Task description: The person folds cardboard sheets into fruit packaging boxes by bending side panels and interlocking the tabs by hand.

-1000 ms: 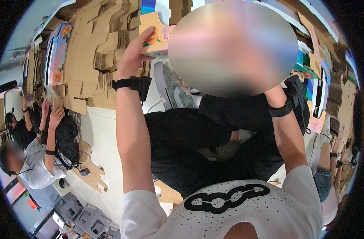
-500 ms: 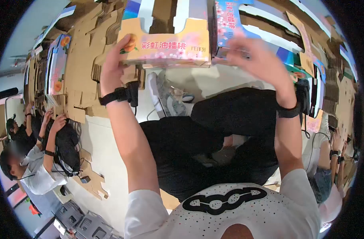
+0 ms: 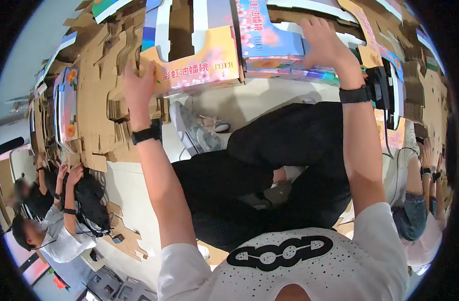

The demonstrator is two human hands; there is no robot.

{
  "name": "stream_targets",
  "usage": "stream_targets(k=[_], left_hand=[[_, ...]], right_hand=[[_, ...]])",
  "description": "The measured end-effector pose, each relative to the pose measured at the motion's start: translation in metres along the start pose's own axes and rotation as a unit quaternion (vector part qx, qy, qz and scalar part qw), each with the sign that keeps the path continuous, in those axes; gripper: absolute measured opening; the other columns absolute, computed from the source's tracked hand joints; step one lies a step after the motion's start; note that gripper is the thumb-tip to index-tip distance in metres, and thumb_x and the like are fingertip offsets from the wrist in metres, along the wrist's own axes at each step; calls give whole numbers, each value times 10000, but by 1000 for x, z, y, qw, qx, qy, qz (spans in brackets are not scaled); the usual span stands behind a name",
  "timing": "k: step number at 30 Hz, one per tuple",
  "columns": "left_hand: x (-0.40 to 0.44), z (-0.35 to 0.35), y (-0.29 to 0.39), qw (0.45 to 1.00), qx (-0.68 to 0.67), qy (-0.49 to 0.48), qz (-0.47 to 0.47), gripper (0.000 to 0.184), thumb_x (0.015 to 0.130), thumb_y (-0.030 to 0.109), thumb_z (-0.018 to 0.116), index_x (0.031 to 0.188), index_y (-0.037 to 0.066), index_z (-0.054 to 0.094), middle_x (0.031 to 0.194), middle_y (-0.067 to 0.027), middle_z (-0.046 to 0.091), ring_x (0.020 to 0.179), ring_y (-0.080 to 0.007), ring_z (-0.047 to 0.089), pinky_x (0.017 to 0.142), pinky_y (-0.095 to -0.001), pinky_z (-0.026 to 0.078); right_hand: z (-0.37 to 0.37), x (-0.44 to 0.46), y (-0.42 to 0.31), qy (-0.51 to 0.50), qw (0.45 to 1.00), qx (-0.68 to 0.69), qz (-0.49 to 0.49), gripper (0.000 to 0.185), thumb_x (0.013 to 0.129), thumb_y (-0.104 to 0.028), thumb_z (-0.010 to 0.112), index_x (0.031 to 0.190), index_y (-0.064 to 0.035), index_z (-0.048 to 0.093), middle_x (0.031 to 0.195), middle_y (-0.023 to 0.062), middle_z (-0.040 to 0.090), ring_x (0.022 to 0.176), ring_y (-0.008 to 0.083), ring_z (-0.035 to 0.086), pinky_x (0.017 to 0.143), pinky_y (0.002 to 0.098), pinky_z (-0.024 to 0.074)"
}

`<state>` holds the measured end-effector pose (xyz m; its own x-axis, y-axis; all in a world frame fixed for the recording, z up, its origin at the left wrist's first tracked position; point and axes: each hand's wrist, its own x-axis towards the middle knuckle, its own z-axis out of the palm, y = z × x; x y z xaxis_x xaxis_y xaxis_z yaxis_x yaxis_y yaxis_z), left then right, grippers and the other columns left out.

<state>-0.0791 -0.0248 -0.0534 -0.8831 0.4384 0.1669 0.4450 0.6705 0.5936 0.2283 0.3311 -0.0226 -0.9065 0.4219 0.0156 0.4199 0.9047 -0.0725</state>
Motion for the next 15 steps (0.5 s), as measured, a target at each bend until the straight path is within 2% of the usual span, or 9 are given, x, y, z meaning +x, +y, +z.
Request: stream_targets(k=[1,2,3,5,8,9,12,13,15], left_hand=[[-6,1,18,989,83,67,107,638,894,447,736,1336,3,614,1260,-211,658,1144,-316,644,975,-471,487],[-11,4,33,955,162,132,211,643,888,439,740,1342,2,615,1278,-236,649,1172,-350,634,997,-485,481],[-15,10,45,954,154,125,225,632,890,427,738,1341,2,616,1302,-250,633,1205,-375,609,1020,-490,469],[-22,22,65,952,137,107,252,609,894,403,734,1338,2,619,1350,-279,602,1271,-423,559,1065,-499,446],[-33,31,85,970,65,32,234,574,912,374,723,1333,-2,619,1387,-296,571,1331,-438,505,1096,-489,426],[-34,37,86,971,12,10,237,529,962,401,651,1317,9,633,1375,-249,598,1352,-427,492,1145,-558,347],[-41,60,78,950,191,-16,248,532,993,455,578,1290,19,647,1334,-186,642,1357,-421,497,1161,-647,242],[-43,64,82,948,181,6,261,501,1010,473,529,1188,31,683,1190,-123,700,1258,-376,577,1152,-695,179],[-44,57,90,960,173,-59,212,464,1009,458,535,1116,33,689,1106,-103,702,1180,-343,609,1154,-681,194]], right_hand=[[0,0,-1,10,1000,-4,1,981,507,-270,912,1381,-66,517,1310,198,563,1265,406,514,1057,547,446],[0,0,-2,20,1000,-9,2,965,510,-267,914,1374,-78,525,1329,198,558,1276,400,518,1040,575,456],[-3,-1,-2,19,1000,3,7,965,508,-263,911,1376,-86,527,1328,197,559,1282,398,515,1041,586,452],[-11,-9,-5,13,999,28,17,966,503,-256,906,1379,-102,529,1327,194,560,1292,392,508,1042,606,445],[-17,-18,-7,7,999,-10,40,978,507,-230,899,1398,-102,515,1335,191,551,1311,384,496,1050,619,444],[-9,-18,-4,4,1000,4,27,971,520,-212,894,1405,-102,509,1337,187,549,1315,385,495,1054,627,441],[10,-16,6,-9,1000,27,2,941,569,-164,880,1423,-101,490,1342,174,545,1320,387,493,1065,647,433],[6,-17,0,-21,1000,22,5,926,590,-153,875,1427,-101,485,1343,171,544,1319,388,495,1067,651,432],[3,-19,-8,-20,1000,-9,5,863,666,-158,862,1428,-71,466,1346,161,545,1314,385,502,1080,669,412]])
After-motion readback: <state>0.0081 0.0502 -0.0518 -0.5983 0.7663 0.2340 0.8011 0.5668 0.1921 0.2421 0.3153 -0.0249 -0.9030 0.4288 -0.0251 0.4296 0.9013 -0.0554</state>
